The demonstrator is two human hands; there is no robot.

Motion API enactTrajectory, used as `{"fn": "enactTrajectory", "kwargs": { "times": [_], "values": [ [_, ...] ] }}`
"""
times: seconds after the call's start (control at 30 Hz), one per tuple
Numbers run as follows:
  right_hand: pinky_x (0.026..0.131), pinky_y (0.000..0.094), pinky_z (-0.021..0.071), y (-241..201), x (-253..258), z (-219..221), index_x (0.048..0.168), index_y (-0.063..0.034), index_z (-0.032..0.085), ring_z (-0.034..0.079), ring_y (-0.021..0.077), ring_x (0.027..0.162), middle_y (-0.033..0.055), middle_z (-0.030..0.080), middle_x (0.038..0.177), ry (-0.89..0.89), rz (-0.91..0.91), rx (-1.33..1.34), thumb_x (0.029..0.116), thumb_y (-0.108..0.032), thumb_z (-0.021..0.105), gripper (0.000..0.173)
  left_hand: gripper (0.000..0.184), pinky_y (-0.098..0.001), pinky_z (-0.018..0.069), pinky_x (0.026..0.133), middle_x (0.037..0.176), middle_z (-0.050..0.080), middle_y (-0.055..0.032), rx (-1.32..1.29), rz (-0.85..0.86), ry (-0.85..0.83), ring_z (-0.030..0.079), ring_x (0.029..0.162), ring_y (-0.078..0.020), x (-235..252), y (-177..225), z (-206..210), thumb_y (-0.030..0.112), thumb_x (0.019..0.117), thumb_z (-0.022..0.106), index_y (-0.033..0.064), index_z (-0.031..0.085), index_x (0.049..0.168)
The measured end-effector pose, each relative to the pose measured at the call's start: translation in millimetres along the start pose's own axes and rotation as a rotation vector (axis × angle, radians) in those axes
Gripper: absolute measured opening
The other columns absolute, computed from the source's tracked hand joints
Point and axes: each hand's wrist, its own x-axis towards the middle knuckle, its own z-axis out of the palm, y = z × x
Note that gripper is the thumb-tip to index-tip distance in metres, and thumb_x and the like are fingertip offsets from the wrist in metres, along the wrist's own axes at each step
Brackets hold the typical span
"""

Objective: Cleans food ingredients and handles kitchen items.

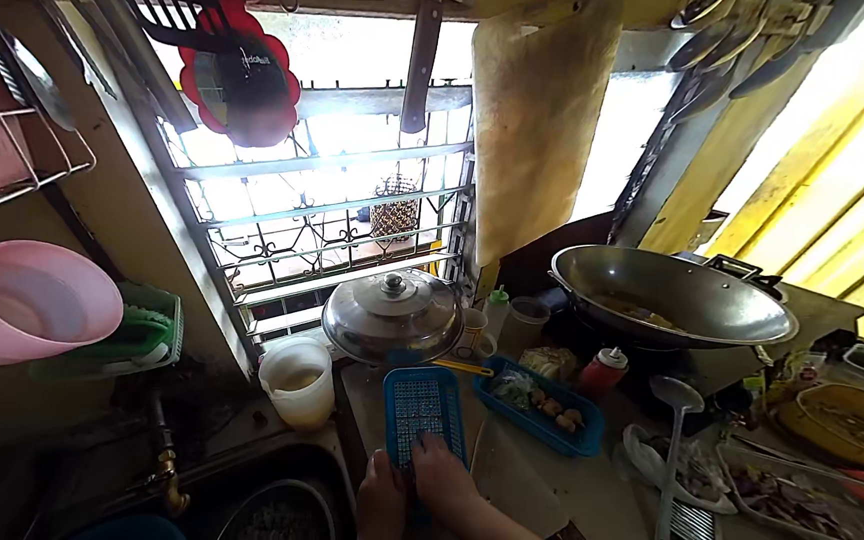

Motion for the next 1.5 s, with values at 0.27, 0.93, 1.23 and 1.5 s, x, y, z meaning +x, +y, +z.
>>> {"fn": "enactTrajectory", "kwargs": {
  "times": [0.27,0.93,1.23,1.5],
  "values": [
    [0.113,0.0493,0.0447,26.0,9.7,39.0,0.140,0.0083,0.055,0.046,0.0421,0.142,0.0277,0.051,0.147,0.104,-0.227,-0.003,0.0979,0.005,0.048,0.043,0.031,-0.0471,0.0612,0.082,0.111,0.071,-0.0263,0.004,0.011,0.018,0.075,0.093,-0.0367,2.1,-2.0,0.8,0.005,0.0962,0.061,-0.0100,0.061,0.123],
    [0.111,0.0473,0.0457,33.8,-7.2,19.1,0.130,-0.0006,0.066,0.054,0.0357,0.135,0.0203,0.061,0.139,0.194,-0.175,0.027,0.0968,-0.001,0.049,0.037,0.028,-0.0421,0.0589,0.084,0.106,0.070,-0.0178,-0.157,0.007,-0.059,0.071,0.090,-0.0270,4.7,-0.4,-2.8,0.021,0.1024,0.057,-0.0018,0.066,0.115],
    [0.117,0.0482,0.0388,50.5,36.6,62.6,0.120,-0.0092,0.074,0.055,0.0317,0.135,0.0097,0.068,0.132,0.421,-0.504,0.284,0.1025,-0.026,0.057,0.030,0.030,-0.0361,0.0558,0.083,0.104,0.068,-0.0067,-0.497,-0.033,-0.386,0.066,0.088,-0.0145,39.5,-24.4,-22.2,0.033,0.1032,0.057,0.0064,0.066,0.114],
    [0.111,0.0491,0.0457,56.6,37.8,77.6,0.104,-0.0128,0.080,0.058,0.0323,0.130,0.0087,0.069,0.130,0.531,-0.549,0.279,0.0927,-0.017,0.065,0.019,0.017,-0.0335,0.0586,0.086,0.106,0.068,-0.0080,-0.882,-0.076,-0.478,0.068,0.095,-0.0155,47.3,-16.6,-26.2,0.020,0.0975,0.067,0.0034,0.067,0.103]
  ]
}}
